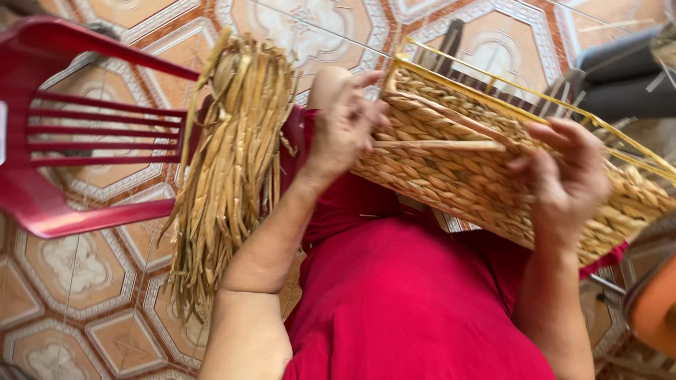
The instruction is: The person weaves a rectangular basket by hand, threading dried palm strips through a metal frame. They repeatedly pull strips through the weave, trim excess with scissors, and adjust the basket's position on their lap.
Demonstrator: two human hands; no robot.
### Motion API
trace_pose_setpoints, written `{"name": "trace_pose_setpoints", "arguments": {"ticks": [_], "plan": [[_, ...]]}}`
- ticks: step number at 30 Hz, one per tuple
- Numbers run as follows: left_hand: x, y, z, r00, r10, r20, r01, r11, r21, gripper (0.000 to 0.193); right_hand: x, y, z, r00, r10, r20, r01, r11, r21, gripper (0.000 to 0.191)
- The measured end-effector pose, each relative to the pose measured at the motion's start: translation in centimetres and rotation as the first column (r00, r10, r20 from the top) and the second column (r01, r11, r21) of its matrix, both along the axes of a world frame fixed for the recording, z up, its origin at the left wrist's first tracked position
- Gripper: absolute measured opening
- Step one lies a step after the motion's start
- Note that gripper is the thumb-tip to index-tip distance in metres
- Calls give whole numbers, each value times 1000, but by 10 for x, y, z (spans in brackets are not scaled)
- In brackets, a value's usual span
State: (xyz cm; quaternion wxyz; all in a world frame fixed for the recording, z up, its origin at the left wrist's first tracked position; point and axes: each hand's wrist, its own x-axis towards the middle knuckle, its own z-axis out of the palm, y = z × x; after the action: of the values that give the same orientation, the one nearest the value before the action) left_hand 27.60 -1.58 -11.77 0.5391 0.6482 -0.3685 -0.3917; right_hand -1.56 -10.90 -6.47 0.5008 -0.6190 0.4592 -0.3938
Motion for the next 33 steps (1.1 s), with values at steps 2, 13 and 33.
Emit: {"name": "trace_pose_setpoints", "arguments": {"ticks": [2, 13, 33], "plan": [[43, 13, -13, 960, 227, 164, -226, 974, -25, 19, -17, 5, 1, 996, -63, 69, 66, 997, -37, 18], [144, 51, -74, 546, -5, 838, -518, 784, 342, 26, -55, 16, -23, 995, -40, 91, 45, 997, -57, 4], [140, 38, -40, 667, 187, 721, -555, 770, 313, 9, -52, 22, -20, 997, 34, 62, -34, 999, 1, 6]]}}
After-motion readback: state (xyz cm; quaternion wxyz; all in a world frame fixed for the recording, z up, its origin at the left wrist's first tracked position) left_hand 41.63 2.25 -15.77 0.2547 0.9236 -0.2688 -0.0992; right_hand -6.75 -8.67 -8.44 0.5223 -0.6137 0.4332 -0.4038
